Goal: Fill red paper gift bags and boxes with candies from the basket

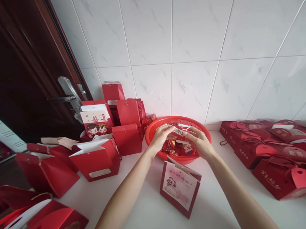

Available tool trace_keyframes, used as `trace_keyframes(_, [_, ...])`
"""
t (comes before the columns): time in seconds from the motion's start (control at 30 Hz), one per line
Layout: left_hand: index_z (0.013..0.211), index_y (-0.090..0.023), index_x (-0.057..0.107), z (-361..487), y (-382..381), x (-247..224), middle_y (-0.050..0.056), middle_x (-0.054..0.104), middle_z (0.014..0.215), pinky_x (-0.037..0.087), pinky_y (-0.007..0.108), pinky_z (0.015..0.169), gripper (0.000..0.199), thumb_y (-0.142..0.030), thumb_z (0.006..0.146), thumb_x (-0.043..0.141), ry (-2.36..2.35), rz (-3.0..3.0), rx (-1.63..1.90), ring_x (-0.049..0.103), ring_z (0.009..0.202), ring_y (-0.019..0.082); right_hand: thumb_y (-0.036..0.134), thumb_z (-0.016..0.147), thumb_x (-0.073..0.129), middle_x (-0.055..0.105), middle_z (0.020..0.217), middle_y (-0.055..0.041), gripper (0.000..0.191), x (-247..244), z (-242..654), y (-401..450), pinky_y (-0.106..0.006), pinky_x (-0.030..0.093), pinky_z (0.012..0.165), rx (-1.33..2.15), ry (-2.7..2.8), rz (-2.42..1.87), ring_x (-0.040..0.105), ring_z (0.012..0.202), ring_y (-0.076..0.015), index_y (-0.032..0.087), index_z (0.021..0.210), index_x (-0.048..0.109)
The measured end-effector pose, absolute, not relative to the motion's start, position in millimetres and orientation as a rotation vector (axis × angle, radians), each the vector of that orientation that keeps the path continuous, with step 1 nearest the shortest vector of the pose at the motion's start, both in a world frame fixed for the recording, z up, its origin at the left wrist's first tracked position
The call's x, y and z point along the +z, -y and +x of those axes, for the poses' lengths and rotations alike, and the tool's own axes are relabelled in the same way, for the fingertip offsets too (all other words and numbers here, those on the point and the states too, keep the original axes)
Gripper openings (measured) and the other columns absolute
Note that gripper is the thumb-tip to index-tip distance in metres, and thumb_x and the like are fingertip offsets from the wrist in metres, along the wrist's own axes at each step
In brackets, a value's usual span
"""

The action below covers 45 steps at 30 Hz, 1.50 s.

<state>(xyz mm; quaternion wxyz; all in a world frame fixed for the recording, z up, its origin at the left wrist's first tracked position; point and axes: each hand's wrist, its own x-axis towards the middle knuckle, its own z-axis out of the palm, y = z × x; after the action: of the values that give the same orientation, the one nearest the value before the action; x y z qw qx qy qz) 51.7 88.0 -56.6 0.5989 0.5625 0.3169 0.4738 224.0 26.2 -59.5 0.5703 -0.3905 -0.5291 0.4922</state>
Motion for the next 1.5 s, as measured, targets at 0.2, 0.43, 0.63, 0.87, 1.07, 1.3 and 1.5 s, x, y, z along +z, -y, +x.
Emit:
trace_keyframes(0.2, [0.078,-0.017,0.073,52,-84,-56,0.001,0.067,0.083,0.057,0.028,0.07,0.032,-0.045,0.066,0.084,-0.735,1.359,1.08,0.065,0.077,0.015,0.054,0.073,0.082,0.074,0.096,-0.0028,0.041,-57,224,-26,-0.03,0.054,0.073,1.211,1.175,-0.92,0.069,0.088,-0.0207,0.023,0.098,0.07])
trace_keyframes(0.43, [0.077,-0.017,0.072,53,-81,-57,0.001,0.065,0.082,0.057,0.033,0.077,0.032,-0.045,0.067,0.083,-0.758,1.426,1.062,0.064,0.082,0.018,0.04,0.065,0.087,0.073,0.095,-0.0028,0.041,-59,225,-27,-0.037,0.055,0.078,1.244,1.231,-0.895,0.068,0.087,-0.0228,0.024,0.098,0.068])
trace_keyframes(0.63, [0.097,-0.018,0.073,53,-85,-60,0.002,0.069,0.093,0.055,0.031,0.078,0.039,-0.044,0.07,0.082,-0.793,1.455,1.023,0.065,0.089,0.019,0.038,0.066,0.083,0.07,0.09,-0.0012,0.038,-60,226,-28,-0.031,0.053,0.069,1.211,1.263,-0.94,0.065,0.084,-0.0203,0.024,0.097,0.065])
trace_keyframes(0.87, [0.096,-0.017,0.077,52,-86,-63,0.006,0.075,0.094,0.051,0.033,0.088,0.04,-0.053,0.079,0.074,-0.691,1.688,1.025,0.067,0.1,0.024,0.041,0.064,0.085,0.06,0.079,0.0024,0.04,-60,227,-27,-0.025,0.047,0.056,1.207,1.314,-0.996,0.059,0.073,-0.0159,0.022,0.09,0.062])
trace_keyframes(1.07, [0.093,-0.017,0.077,52,-84,-61,0.006,0.076,0.094,0.052,0.034,0.089,0.04,-0.052,0.076,0.076,-0.71,1.684,1.019,0.068,0.1,0.026,0.044,0.064,0.087,0.064,0.078,0.0028,0.05,-59,224,-26,-0.026,0.047,0.052,1.264,1.354,-0.978,0.059,0.062,-0.0136,0.022,0.101,0.063])
trace_keyframes(1.3, [0.095,-0.02,0.074,45,-101,-67,0.006,0.075,0.108,0.053,0.033,0.09,0.028,-0.045,0.083,0.065,-0.887,1.596,1.166,0.069,0.102,0.023,0.041,0.063,0.088,0.074,0.095,-0.0037,0.04,-53,221,-25,-0.03,0.053,0.069,1.221,1.12,-0.933,0.068,0.084,-0.0208,0.021,0.092,0.069])
trace_keyframes(1.5, [0.079,-0.023,0.074,26,-113,-45,0.003,0.076,0.09,0.053,0.031,0.081,0.023,-0.044,0.07,0.076,-1.265,2.24,0.196,0.069,0.088,0.024,0.042,0.058,0.089,0.072,0.091,-0.0025,0.039,-54,221,-29,-0.029,0.051,0.065,1.182,0.985,-0.981,0.068,0.079,-0.0195,0.021,0.081,0.066])
